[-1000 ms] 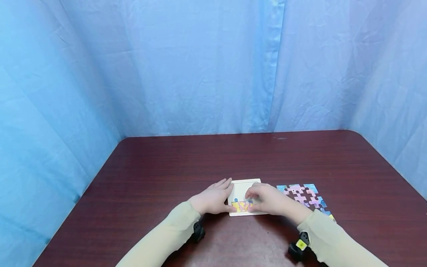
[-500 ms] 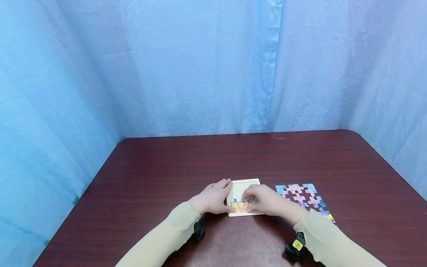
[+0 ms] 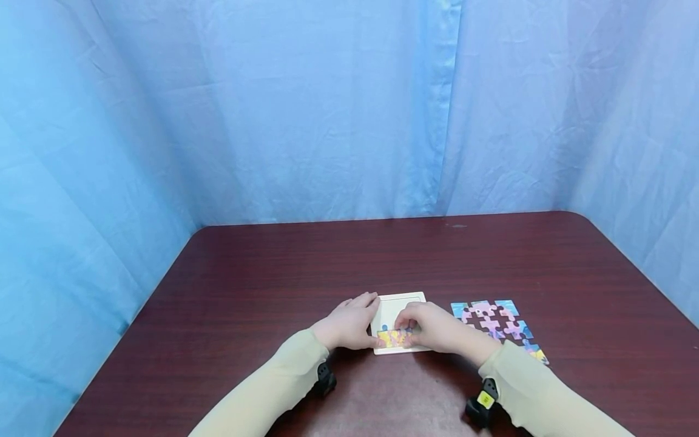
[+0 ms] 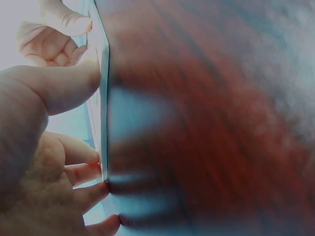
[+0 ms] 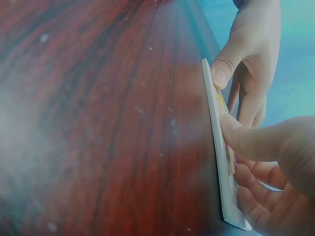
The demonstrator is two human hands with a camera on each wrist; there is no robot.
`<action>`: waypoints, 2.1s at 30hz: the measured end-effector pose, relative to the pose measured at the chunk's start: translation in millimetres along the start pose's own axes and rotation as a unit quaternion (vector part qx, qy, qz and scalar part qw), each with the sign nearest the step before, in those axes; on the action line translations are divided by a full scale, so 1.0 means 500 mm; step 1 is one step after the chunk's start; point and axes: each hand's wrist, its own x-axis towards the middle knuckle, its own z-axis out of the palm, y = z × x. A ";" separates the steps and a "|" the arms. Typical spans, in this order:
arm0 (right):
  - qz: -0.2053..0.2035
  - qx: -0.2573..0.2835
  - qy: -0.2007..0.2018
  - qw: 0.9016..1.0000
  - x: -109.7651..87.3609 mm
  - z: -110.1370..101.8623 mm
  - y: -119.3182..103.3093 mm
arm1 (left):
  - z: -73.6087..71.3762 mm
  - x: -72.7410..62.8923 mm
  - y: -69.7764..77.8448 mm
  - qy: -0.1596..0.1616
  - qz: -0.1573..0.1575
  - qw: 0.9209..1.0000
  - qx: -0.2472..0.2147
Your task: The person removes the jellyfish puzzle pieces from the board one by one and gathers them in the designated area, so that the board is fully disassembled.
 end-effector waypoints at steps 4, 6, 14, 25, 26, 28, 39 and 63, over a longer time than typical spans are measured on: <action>0.031 -0.002 -0.016 0.999 0.002 -0.007 -0.012 | -0.001 0.000 0.001 0.001 -0.001 1.000 -0.002; 0.037 -0.005 -0.021 0.999 0.003 -0.009 -0.015 | -0.001 0.001 0.001 0.001 0.000 1.000 -0.002; 0.040 -0.002 -0.025 0.999 0.003 -0.007 -0.011 | -0.004 -0.001 -0.001 0.002 -0.001 1.000 -0.006; 0.040 0.010 -0.025 0.999 0.004 -0.008 -0.009 | -0.004 0.005 0.016 -0.009 -0.042 0.999 0.031; 0.039 0.011 -0.025 0.999 0.004 -0.008 -0.008 | -0.004 0.006 0.017 -0.007 -0.044 0.998 0.034; 0.037 0.011 -0.025 0.999 0.004 -0.007 -0.007 | -0.002 0.008 0.018 -0.003 -0.046 0.998 0.041; 0.040 0.012 -0.019 0.999 0.002 -0.002 -0.001 | -0.001 0.009 0.022 0.003 -0.055 0.998 0.042; 0.010 0.004 0.022 1.000 -0.009 0.002 -0.004 | -0.001 0.007 0.022 0.007 -0.051 0.998 0.047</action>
